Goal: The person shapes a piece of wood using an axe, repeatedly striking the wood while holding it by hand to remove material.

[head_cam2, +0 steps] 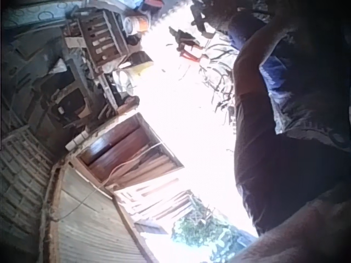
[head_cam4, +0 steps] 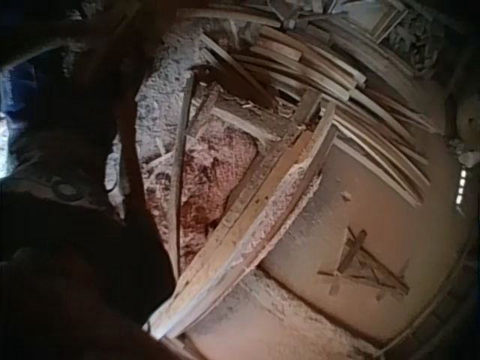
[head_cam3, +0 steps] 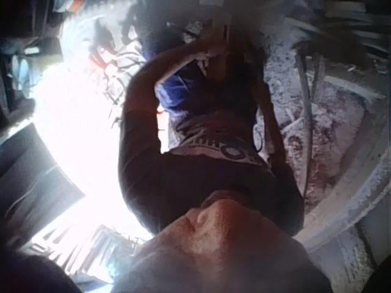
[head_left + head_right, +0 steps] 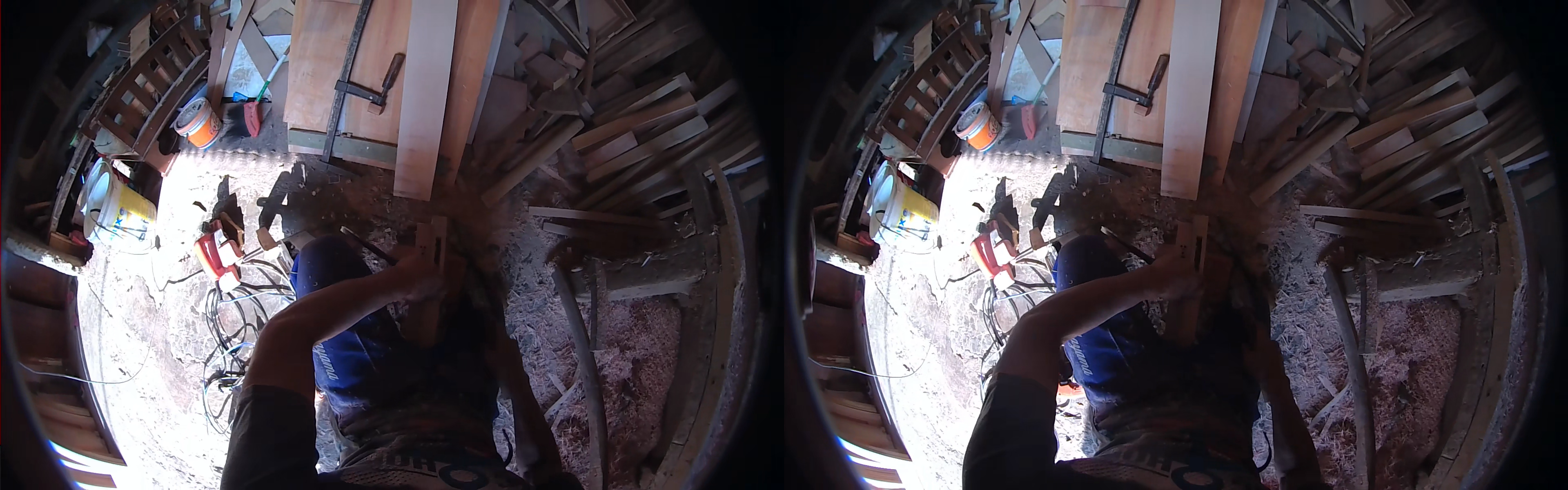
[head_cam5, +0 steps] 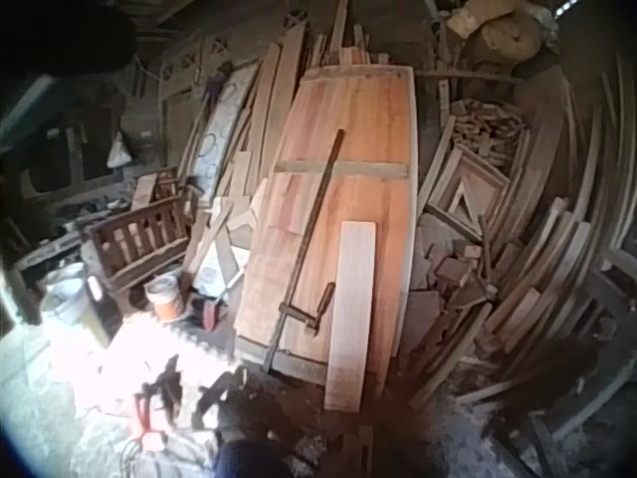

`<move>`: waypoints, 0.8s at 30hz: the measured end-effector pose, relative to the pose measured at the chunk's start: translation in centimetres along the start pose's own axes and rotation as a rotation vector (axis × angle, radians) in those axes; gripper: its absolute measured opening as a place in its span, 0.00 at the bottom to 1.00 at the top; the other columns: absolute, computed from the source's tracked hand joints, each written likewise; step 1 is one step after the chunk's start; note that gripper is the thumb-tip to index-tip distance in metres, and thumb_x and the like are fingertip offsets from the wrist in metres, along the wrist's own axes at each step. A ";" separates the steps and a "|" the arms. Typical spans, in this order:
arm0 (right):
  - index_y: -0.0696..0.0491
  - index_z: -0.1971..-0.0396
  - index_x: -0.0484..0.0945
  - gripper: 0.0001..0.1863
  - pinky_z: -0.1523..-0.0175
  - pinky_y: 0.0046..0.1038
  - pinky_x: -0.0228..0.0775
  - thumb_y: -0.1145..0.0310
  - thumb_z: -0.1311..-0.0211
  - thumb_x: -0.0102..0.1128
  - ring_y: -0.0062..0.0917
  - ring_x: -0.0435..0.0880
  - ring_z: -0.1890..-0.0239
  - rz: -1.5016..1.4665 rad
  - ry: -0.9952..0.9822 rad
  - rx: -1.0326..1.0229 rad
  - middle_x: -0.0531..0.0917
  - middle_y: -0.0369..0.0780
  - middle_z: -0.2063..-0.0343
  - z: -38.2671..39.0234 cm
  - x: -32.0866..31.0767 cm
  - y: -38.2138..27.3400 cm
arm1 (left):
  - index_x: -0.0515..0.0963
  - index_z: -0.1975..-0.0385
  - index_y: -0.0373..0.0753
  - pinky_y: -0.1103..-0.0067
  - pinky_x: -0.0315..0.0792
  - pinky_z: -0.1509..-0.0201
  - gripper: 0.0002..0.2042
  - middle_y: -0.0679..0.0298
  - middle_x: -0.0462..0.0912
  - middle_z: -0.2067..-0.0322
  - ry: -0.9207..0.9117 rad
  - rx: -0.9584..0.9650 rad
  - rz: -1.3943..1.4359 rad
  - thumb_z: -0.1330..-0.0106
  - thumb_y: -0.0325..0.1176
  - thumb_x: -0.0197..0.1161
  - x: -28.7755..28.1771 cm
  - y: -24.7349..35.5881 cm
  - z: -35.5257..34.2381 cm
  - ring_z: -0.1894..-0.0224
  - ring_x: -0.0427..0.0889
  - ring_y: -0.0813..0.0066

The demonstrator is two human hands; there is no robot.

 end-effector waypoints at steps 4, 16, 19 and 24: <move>0.48 0.36 0.62 0.35 0.59 0.55 0.75 0.61 0.44 0.65 0.58 0.83 0.61 -0.068 0.037 -0.045 0.84 0.58 0.65 -0.3 0.4 0.5 | 0.82 0.66 0.48 0.64 0.80 0.58 0.06 0.61 0.84 0.67 0.846 -0.235 0.321 0.43 0.33 0.66 -10.8 -7.5 4.2 0.62 0.86 0.57; 0.49 0.34 0.60 0.37 0.57 0.54 0.76 0.60 0.43 0.63 0.56 0.83 0.60 0.005 0.019 -0.051 0.84 0.58 0.64 -0.5 0.6 0.3 | 0.79 0.74 0.38 0.82 0.71 0.67 0.08 0.74 0.79 0.76 1.454 -0.155 1.545 0.40 0.29 0.74 -14.4 -7.4 10.2 0.71 0.74 0.88; 0.49 0.31 0.56 0.38 0.57 0.53 0.78 0.63 0.41 0.60 0.56 0.83 0.58 0.017 0.021 -0.067 0.84 0.57 0.63 -0.3 0.4 -0.1 | 0.79 0.74 0.39 0.82 0.71 0.68 0.08 0.74 0.80 0.75 1.441 -0.089 1.499 0.40 0.29 0.74 -15.3 -6.8 10.0 0.72 0.75 0.87; 0.49 0.31 0.56 0.39 0.54 0.52 0.78 0.62 0.42 0.61 0.56 0.82 0.56 0.021 -0.008 -0.023 0.84 0.57 0.60 -0.3 0.6 0.3 | 0.82 0.71 0.38 0.81 0.74 0.68 0.04 0.72 0.83 0.72 1.389 0.078 1.556 0.42 0.25 0.72 -15.1 -6.4 8.4 0.70 0.79 0.84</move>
Point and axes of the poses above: each hand's wrist, its own z-axis away from the middle knuckle, its own x-axis out of the palm, y = z × x, the point moved 7 cm from there along -z, towards the middle knuckle
